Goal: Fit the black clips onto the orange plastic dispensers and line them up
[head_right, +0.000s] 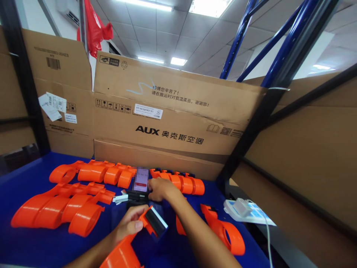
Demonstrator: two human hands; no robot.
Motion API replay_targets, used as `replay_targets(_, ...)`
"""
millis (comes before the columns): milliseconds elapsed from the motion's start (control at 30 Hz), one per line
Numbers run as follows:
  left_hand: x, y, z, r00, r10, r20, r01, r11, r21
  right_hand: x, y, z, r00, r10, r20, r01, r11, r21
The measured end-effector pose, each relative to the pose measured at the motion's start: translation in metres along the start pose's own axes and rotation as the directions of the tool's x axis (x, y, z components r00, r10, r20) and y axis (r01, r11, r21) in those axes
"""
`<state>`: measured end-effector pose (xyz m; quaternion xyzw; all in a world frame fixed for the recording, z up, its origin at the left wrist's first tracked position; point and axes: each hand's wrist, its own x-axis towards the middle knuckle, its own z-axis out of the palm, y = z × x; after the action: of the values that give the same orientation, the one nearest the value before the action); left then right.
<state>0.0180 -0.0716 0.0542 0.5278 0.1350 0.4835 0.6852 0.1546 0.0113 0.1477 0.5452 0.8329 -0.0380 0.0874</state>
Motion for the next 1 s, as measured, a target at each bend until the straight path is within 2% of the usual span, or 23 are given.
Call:
replay_targets(233, 0.001, 0.003, -0.002, 0.994, -0.018, 0.109, 0.012, 0.998, 0.055, -0.002, 0.005, 0.013, 0.996, -0.013, -0.092, 0.01, 0.999, -0.037)
replay_targets(400, 0.003, 0.001, -0.005, 0.999, -0.001, 0.052, -0.001, 1.0, 0.026, -0.003, 0.008, 0.013, 0.989, 0.009, -0.147, -0.014, 0.999, -0.035)
replay_targets(500, 0.004, 0.002, -0.008, 1.0, -0.015, -0.024, 0.015, 1.0, -0.011, -0.008, 0.017, 0.004, 0.976, 0.043, -0.214, -0.042, 0.999, 0.009)
replay_targets(600, 0.003, 0.006, -0.008, 0.972, -0.009, -0.233, -0.003, 0.999, -0.05, -0.013, 0.026, -0.004, 0.912, 0.078, -0.402, 0.02, 0.972, 0.234)
replay_targets(667, 0.001, 0.008, -0.007, 0.934, 0.028, -0.356, -0.042, 0.999, -0.032, -0.013, 0.026, -0.002, 0.833, 0.134, -0.537, 0.168, 0.864, 0.475)
replay_targets(700, 0.001, 0.009, -0.007, 0.916, 0.053, -0.398, -0.063, 0.998, -0.01, -0.012, 0.024, 0.002, 0.79, 0.189, -0.584, 0.259, 0.76, 0.596)
replay_targets(767, 0.001, 0.012, -0.007, 0.89, 0.094, -0.446, -0.087, 0.996, 0.036, -0.007, 0.017, 0.013, 0.702, 0.369, -0.609, 0.431, 0.46, 0.776)
replay_targets(800, 0.001, 0.013, -0.007, 0.882, 0.105, -0.46, -0.091, 0.994, 0.053, -0.004, 0.013, 0.02, 0.682, 0.444, -0.581, 0.491, 0.312, 0.814)
replay_targets(833, 0.001, 0.015, -0.006, 0.874, 0.115, -0.472, -0.096, 0.993, 0.064, -0.002, 0.01, 0.027, 0.671, 0.495, -0.553, 0.528, 0.206, 0.824)
replay_targets(933, 0.0, 0.023, -0.002, 0.863, 0.126, -0.49, -0.104, 0.992, 0.073, -0.004, 0.006, 0.049, 0.623, 0.626, -0.469, 0.569, 0.048, 0.821)
replay_targets(1000, -0.002, 0.026, 0.001, 0.852, 0.124, -0.508, -0.097, 0.992, 0.079, -0.013, 0.01, 0.062, 0.617, 0.69, -0.379, 0.577, -0.069, 0.814)
